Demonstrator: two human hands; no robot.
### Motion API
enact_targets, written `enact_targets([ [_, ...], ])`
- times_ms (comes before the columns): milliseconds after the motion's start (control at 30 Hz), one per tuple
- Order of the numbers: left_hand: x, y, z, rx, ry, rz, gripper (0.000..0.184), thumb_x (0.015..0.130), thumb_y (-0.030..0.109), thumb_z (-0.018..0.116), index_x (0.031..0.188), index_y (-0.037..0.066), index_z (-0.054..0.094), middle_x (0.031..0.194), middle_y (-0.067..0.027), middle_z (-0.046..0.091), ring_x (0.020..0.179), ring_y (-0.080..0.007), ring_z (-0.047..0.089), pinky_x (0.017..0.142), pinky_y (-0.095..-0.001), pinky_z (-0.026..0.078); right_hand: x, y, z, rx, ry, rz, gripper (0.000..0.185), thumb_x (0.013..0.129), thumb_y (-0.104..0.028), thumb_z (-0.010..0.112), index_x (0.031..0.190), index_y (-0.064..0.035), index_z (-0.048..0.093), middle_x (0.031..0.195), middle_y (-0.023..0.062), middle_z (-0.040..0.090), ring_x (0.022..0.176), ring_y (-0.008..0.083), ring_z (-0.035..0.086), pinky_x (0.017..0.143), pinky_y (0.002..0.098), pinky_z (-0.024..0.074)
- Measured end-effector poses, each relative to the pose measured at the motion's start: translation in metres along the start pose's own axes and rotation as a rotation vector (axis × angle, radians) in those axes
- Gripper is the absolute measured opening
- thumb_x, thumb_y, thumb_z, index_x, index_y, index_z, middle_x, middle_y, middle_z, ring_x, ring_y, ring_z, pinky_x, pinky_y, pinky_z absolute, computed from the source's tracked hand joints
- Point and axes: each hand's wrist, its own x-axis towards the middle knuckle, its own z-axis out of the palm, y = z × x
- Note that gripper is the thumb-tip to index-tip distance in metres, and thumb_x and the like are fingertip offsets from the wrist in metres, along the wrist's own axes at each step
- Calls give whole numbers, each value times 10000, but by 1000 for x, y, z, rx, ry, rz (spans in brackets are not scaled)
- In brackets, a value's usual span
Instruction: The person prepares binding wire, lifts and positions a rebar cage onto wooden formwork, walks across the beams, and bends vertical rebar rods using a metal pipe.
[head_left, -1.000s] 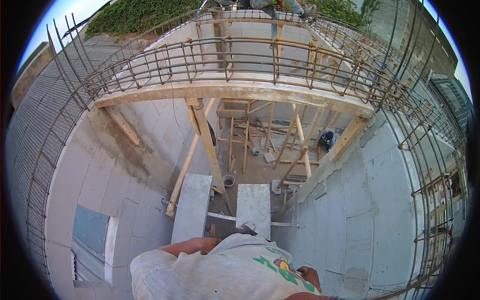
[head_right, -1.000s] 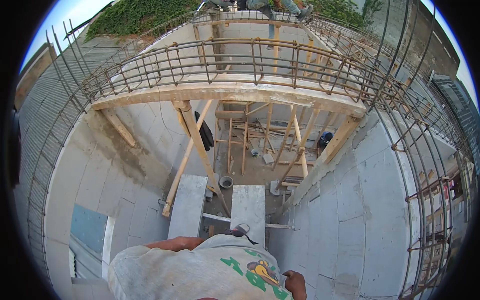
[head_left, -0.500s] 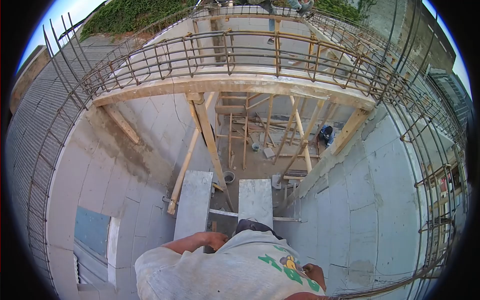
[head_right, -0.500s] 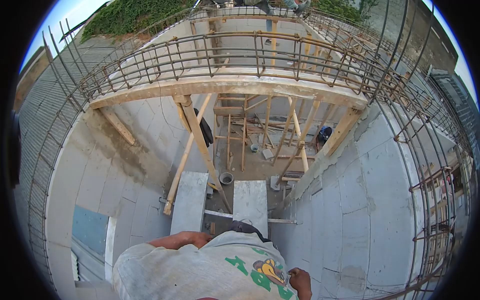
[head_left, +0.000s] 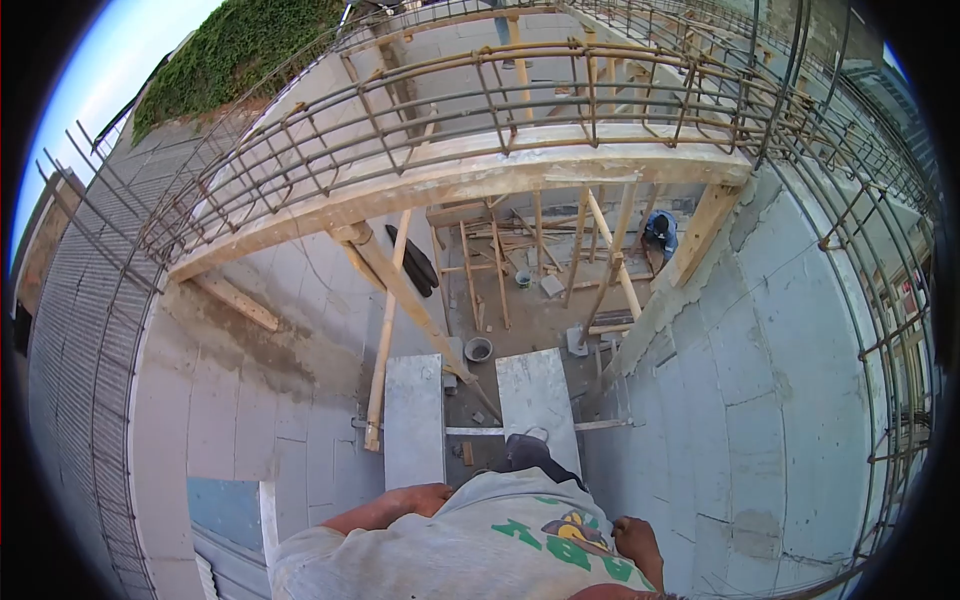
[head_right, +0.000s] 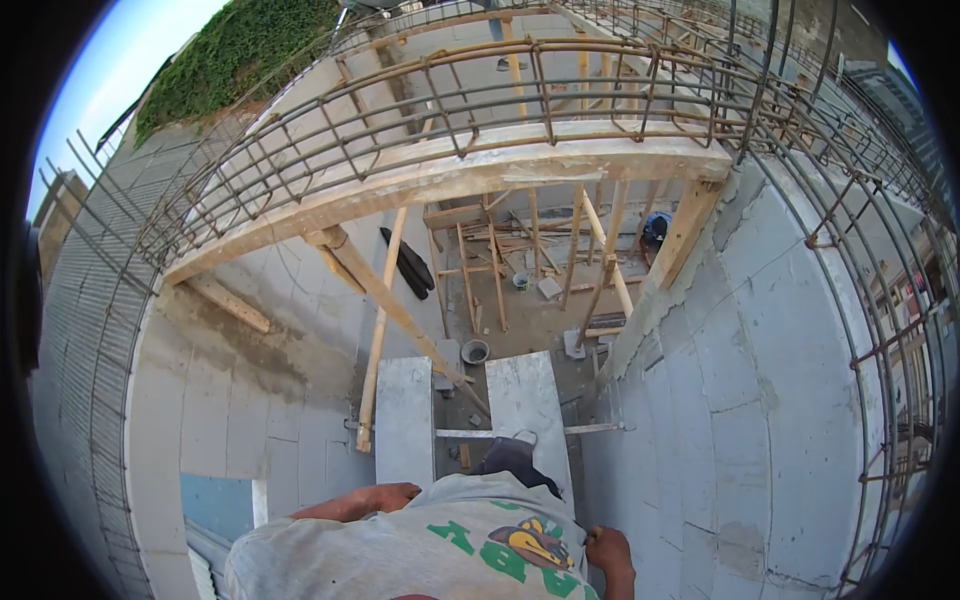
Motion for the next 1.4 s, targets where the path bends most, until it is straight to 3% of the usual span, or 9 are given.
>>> enact_targets([
  [133,24,20,-61,170,-181,-44,409,783,332,572,1083,56,611,1071,-177,620,937,-325,600,806,-393,465,39,-16,-16,16,-1,-6,201,764,-205,553,861,-73,670,858,169,651,832,342,619,761,421,485],
  [367,38,122,-230,167,858,258,204,833,255,559,907,75,624,863,-117,620,824,-302,602,706,-372,472,142,-102,-154,294,547,-227,116,786,-80,530,803,-35,636,763,173,630,687,295,620,644,346,473],
  [467,17,168,-284,222,1196,440,164,832,206,591,891,57,623,857,-110,620,810,-286,598,703,-359,474,166,-163,-251,306,893,-479,80,805,-20,525,845,7,589,774,173,602,707,333,599,659,352,464],
  [600,-14,208,-336,489,1631,661,132,832,161,610,885,40,624,851,-98,626,784,-267,597,696,-352,476,156,-238,-357,331,1280,-683,136,893,-105,523,942,-8,604,873,110,624,808,211,596,732,310,460],
  [733,-50,234,-379,696,2040,597,116,841,130,594,904,40,631,878,-82,630,864,-250,575,765,-352,448,142,-291,-438,288,1665,-755,189,916,-123,506,1009,-5,622,965,102,634,903,187,591,817,303,455],
  [867,-67,253,-424,925,2186,499,161,895,123,518,956,18,624,954,-109,617,911,-254,566,800,-347,442,158,-319,-503,53,1833,-900,213,919,-157,519,1028,-13,631,991,108,637,912,188,593,821,302,453],
  [1100,-42,248,-465,714,2088,404,443,980,259,310,803,26,642,825,-84,663,691,-184,592,620,-288,447,218,-310,-533,41,1440,-960,286,935,-209,475,887,18,641,809,102,634,729,237,591,697,353,452],
  [1233,-39,248,-469,794,2101,501,419,960,216,284,780,31,613,843,-118,661,731,-195,600,593,-287,446,232,-306,-538,-31,1564,-1166,354,936,-213,421,777,27,627,702,104,614,636,269,573,633,362,426],
  [1400,-30,252,-467,622,2196,541,481,953,305,305,736,9,615,812,-139,656,769,-235,611,671,-301,451,234,-305,-538,-106,1599,-1100,421,943,-256,358,731,16,600,660,102,598,562,272,527,597,371,391],
])
